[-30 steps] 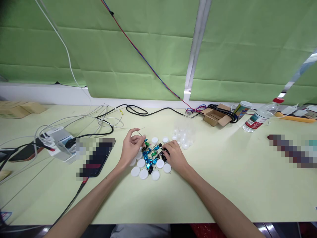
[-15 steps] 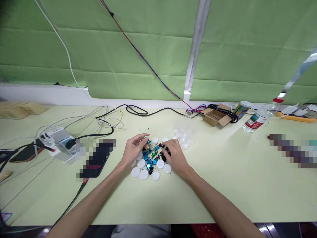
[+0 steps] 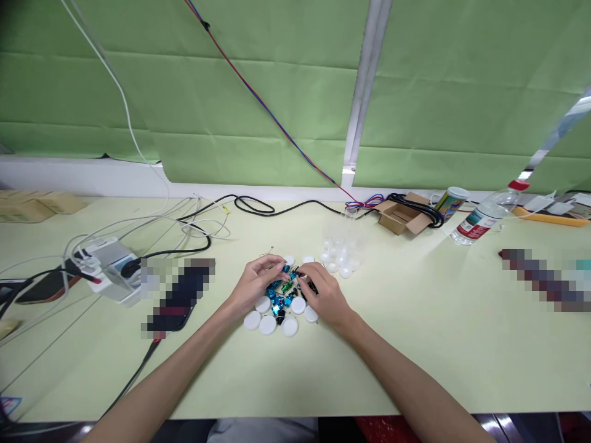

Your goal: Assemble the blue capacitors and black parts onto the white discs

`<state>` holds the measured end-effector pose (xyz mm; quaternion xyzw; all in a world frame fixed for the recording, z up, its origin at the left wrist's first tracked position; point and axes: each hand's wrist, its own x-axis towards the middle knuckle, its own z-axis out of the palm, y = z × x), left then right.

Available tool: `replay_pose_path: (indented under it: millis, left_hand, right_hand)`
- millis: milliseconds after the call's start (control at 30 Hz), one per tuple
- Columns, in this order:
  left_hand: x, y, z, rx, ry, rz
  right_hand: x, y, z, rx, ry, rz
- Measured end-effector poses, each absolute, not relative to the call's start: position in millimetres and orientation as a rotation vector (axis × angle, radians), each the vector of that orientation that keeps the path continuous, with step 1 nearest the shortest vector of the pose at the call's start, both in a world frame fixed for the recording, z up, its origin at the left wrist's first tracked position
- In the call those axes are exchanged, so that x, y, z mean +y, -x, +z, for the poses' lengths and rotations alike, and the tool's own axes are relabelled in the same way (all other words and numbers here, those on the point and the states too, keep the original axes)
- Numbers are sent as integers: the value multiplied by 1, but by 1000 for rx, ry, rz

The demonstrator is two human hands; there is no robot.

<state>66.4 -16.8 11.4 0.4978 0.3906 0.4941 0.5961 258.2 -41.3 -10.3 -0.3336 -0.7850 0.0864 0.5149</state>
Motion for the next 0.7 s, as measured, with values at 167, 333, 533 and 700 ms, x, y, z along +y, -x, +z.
replay_pose_path:
  millis: [167,333,533,700]
  left_hand:
    - [-19,-67,11,891,-1179,1077]
    - [-21,-69,10,887,-1175,1049]
    - [-20,-68,10,863,-1186,1037]
    - [-21,-68,11,868,-1201,1034]
  right_hand:
    - [-41,-258,-13,-1892,803,223]
    - [-40,-258,-14,-1906,785,227]
    - [-41,-258,-12,-1901,787,238]
    - [-42,-258,-10,-1899,792,248]
